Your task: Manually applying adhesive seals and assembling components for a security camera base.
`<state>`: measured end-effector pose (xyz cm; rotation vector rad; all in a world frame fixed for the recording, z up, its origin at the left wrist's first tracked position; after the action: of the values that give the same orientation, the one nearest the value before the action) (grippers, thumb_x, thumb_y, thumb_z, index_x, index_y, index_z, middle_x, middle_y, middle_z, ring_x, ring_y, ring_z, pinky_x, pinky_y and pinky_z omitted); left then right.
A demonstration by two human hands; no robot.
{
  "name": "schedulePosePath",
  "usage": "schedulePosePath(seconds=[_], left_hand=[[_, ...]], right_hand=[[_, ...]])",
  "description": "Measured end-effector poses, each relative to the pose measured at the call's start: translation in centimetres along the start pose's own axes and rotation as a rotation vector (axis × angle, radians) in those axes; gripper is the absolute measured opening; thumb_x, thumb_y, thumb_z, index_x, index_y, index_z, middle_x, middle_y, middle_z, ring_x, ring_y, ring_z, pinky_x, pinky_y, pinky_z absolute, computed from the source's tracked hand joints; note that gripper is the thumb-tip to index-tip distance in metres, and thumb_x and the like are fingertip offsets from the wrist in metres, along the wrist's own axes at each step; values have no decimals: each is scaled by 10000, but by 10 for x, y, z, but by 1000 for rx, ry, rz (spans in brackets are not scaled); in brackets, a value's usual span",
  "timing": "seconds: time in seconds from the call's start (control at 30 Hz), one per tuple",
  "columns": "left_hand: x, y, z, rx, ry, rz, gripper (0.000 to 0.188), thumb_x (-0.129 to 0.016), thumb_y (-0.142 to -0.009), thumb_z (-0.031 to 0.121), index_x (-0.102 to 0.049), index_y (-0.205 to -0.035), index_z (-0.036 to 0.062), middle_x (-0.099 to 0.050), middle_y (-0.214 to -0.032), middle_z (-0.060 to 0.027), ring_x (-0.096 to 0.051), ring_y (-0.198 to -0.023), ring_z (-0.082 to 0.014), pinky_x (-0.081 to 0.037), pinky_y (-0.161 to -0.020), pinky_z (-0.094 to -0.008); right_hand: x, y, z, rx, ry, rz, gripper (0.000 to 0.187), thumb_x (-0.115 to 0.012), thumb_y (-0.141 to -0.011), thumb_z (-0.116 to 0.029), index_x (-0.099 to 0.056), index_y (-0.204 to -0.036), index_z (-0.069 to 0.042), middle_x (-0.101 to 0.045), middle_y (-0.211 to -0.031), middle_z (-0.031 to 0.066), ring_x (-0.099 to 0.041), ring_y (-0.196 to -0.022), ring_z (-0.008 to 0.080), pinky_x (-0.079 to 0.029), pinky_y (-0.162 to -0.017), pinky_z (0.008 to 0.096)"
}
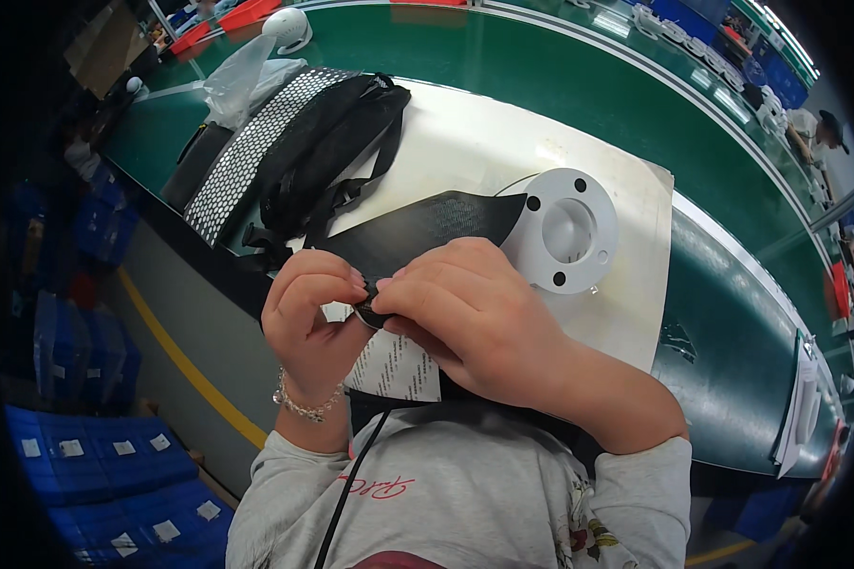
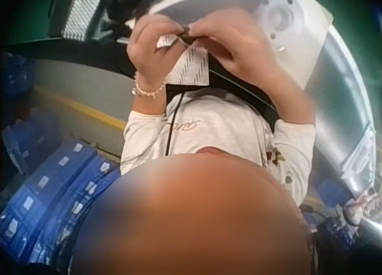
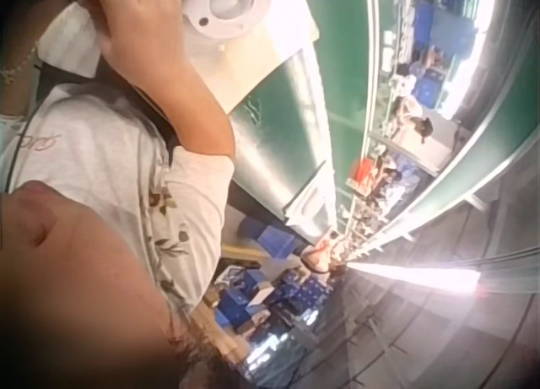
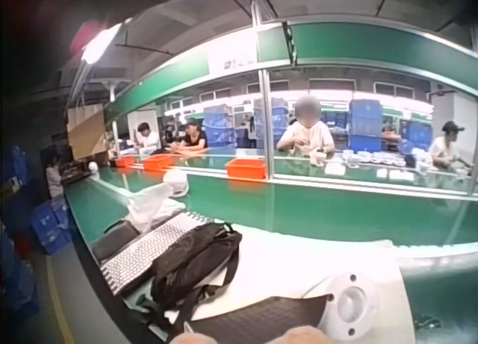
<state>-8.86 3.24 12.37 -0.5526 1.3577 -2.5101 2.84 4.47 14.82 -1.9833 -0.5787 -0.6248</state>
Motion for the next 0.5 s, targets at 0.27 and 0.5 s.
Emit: schedulePosePath(seconds=[0.27, 0.5], left_hand=[[-5, -1, 4, -65, -43, -27, 287, -663, -458, -75, -539, -687, 46, -533, -699, -53, -522, -624, -191, -421, -536, -268], [-22, -3, -3, -51, -100, -124, 270, -641, -471, -58, -561, -706, 47, -551, -725, -52, -526, -659, -220, -431, -582, -304]], right_hand=[[1, 9, 14, -160, -86, 32, 235, -696, -627, -17, -564, -814, -71, -610, -947, 74, -561, -935, 251, -415, -750, 346], [40, 37, 13, -136, 167, 26, 168, -712, -601, -84, -585, -708, -104, -411, -1270, 173, -267, -1245, 367, -231, -997, 423]])
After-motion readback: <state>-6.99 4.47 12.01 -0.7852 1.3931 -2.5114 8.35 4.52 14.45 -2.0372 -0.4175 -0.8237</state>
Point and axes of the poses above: each hand's wrist, its own y-axis away from the middle knuckle, its own x-axis out of the back of the hand, z = x × y, the point moved 9 cm from there along -y, towards the middle knuckle
